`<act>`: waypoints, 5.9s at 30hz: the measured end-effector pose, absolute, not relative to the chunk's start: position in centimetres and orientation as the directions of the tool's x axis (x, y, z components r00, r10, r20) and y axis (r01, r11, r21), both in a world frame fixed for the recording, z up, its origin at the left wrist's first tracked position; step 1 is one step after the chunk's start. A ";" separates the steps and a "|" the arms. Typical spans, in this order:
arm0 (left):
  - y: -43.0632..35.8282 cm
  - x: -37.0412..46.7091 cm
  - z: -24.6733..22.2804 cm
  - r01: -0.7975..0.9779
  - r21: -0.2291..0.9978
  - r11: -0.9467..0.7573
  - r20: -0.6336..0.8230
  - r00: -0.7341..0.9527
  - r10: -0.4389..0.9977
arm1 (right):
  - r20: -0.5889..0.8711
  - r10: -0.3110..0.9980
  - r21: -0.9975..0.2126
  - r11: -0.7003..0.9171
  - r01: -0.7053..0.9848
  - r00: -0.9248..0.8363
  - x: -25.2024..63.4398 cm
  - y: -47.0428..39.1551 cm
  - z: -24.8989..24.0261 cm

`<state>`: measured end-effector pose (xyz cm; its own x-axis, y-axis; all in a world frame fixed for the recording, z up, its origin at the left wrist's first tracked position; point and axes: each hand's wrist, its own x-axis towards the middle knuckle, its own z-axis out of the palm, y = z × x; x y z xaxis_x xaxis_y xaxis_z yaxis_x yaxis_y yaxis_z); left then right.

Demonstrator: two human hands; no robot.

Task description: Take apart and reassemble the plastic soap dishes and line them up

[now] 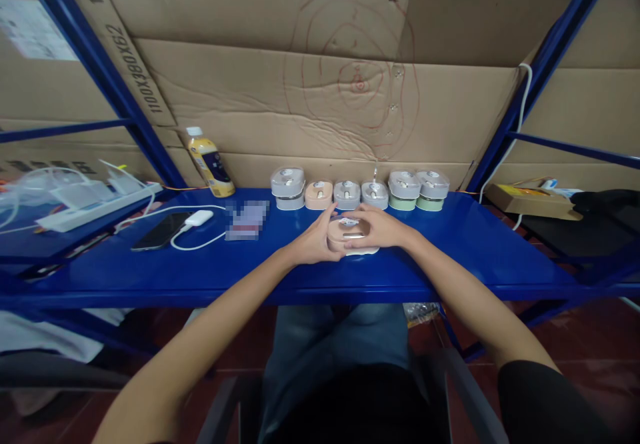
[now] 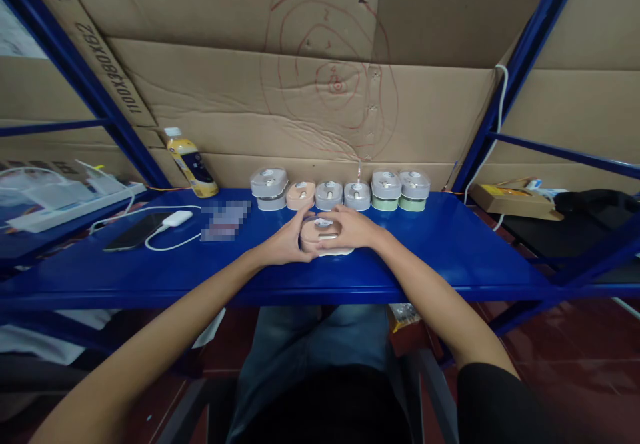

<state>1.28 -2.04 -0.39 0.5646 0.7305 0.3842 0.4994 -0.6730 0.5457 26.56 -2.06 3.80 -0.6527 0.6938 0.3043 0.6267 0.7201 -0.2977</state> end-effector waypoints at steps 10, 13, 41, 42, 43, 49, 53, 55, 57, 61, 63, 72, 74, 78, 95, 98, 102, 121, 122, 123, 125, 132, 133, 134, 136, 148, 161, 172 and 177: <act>-1.6 0.8 0.4 0.466 0.505 -0.727 0.410 0.611 0.677 | 0.228 0.638 -0.390 0.752 0.532 -0.736 28.1 -1.6 3.7; -1.1 0.4 0.0 0.417 0.548 -0.725 0.426 0.607 0.671 | 0.270 0.636 -0.384 0.760 0.524 -0.723 28.5 -1.4 3.7; 2.0 -0.7 4.0 0.813 0.252 -0.525 0.666 0.248 0.703 | 0.608 0.793 -0.074 0.018 0.997 0.031 24.3 9.0 6.1; 2.9 -1.0 4.7 0.853 0.251 -0.457 0.657 0.196 0.728 | 0.630 0.777 -0.078 0.061 0.995 0.001 24.5 9.0 6.2; 3.8 -1.2 5.3 0.889 0.253 -0.381 0.644 0.139 0.753 | 0.645 0.764 -0.091 0.096 0.991 -0.015 24.6 8.9 6.3; 7.3 -2.2 6.0 0.930 0.368 0.014 0.445 -0.189 0.875 | 0.679 0.733 -0.109 0.169 0.979 -0.051 25.1 6.1 6.7; 7.4 -2.9 5.6 0.926 0.376 0.007 0.428 -0.180 0.886 | 0.695 0.712 -0.114 0.253 0.961 -0.105 25.6 2.5 7.0; 7.1 -3.2 5.6 0.927 0.374 -0.030 0.453 -0.154 0.878 | 0.705 0.704 -0.139 0.253 0.957 -0.083 26.2 1.2 7.0; 6.5 -3.4 5.6 0.914 0.396 -0.082 0.496 -0.138 0.857 | 0.725 0.688 -0.198 0.271 0.942 -0.046 26.9 0.4 6.9; 3.9 -2.8 5.7 0.842 0.415 -0.345 0.658 -0.016 0.753 | 0.743 0.663 -0.318 0.474 0.821 -0.096 28.3 -0.2 6.8; 1.9 -2.0 5.5 0.750 0.355 -0.558 0.718 0.164 0.677 | 0.724 0.647 -0.325 0.627 0.708 -0.241 28.8 -0.5 6.5; -3.3 0.9 1.9 0.397 0.492 -0.775 0.475 0.624 0.621 | 0.394 0.615 -0.382 0.785 0.487 -0.683 27.5 -2.5 3.5; -3.1 0.8 1.3 0.388 0.542 -0.745 0.451 0.615 0.647 | 0.391 0.621 -0.407 0.778 0.478 -0.679 27.3 -2.4 3.4; -2.8 0.2 1.0 0.404 0.556 -0.727 0.414 0.623 0.663 | 0.415 0.679 -0.515 0.724 0.458 -0.606 28.8 -1.6 3.9; -1.9 -1.4 1.6 0.470 0.487 -0.736 0.609 0.422 0.672 | 0.438 0.870 -0.679 0.485 0.551 -0.226 32.1 0.8 3.8; -1.6 -1.9 1.6 0.495 0.482 -0.723 0.647 0.356 0.675 | 0.420 0.884 -0.717 0.461 0.523 -0.204 32.0 0.8 3.8; -2.5 -1.6 1.4 0.511 0.408 -0.756 0.604 0.470 0.644 | 0.424 0.889 -0.755 0.453 0.473 -0.174 32.0 0.9 3.7; -2.3 0.7 -1.7 0.267 0.738 -0.619 0.394 0.574 0.718 | 0.383 0.576 -0.453 0.798 0.397 -0.722 27.4 -1.7 3.9; -2.3 0.7 -1.6 0.267 0.738 -0.620 0.391 0.580 0.715 | 0.367 0.576 -0.453 0.796 0.401 -0.730 27.3 -1.7 3.7; -2.4 0.7 -1.4 0.282 0.728 -0.625 0.386 0.584 0.714 | 0.357 0.575 -0.453 0.796 0.402 -0.736 27.3 -1.6 3.6; -2.6 0.5 -0.9 0.354 0.677 -0.646 0.379 0.585 0.717 | 0.355 0.571 -0.456 0.797 0.396 -0.740 27.3 -1.5 3.3; -2.6 0.2 -0.1 0.477 0.518 -0.710 0.360 0.631 0.687 | 0.340 0.565 -0.467 0.795 0.387 -0.752 27.2 -1.3 3.0; -2.6 0.2 -0.2 0.477 0.514 -0.713 0.367 0.629 0.685 | 0.339 0.567 -0.468 0.794 0.388 -0.751 27.1 -1.3 2.9; -2.6 0.2 -0.3 0.479 0.510 -0.715 0.376 0.623 0.686 | 0.341 0.569 -0.470 0.793 0.388 -0.749 27.1 -1.3 2.8; -2.7 0.2 -0.3 0.501 0.492 -0.712 0.393 0.602 0.695 | 0.347 0.586 -0.481 0.781 0.398 -0.732 27.2 -1.1 2.5; 2.3 3.8 4.7 0.761 0.559 -0.329 0.545 -0.038 0.838 | 0.673 0.723 -0.682 0.524 0.510 0.157 33.5 2.1 5.0; 7.3 12.3 5.2 0.882 0.453 -0.127 0.447 -0.102 0.889 | 0.726 0.671 -0.610 0.526 0.592 0.152 33.6 1.8 5.2; 7.3 7.7 6.1 0.885 0.398 -0.241 0.414 0.061 0.908 | 0.716 0.690 -0.595 0.524 0.609 0.106 33.5 1.7 5.2; 7.2 1.5 5.2 0.966 0.209 -0.150 0.418 0.050 0.907 | 0.720 0.689 -0.580 0.529 0.620 0.086 33.2 1.3 5.3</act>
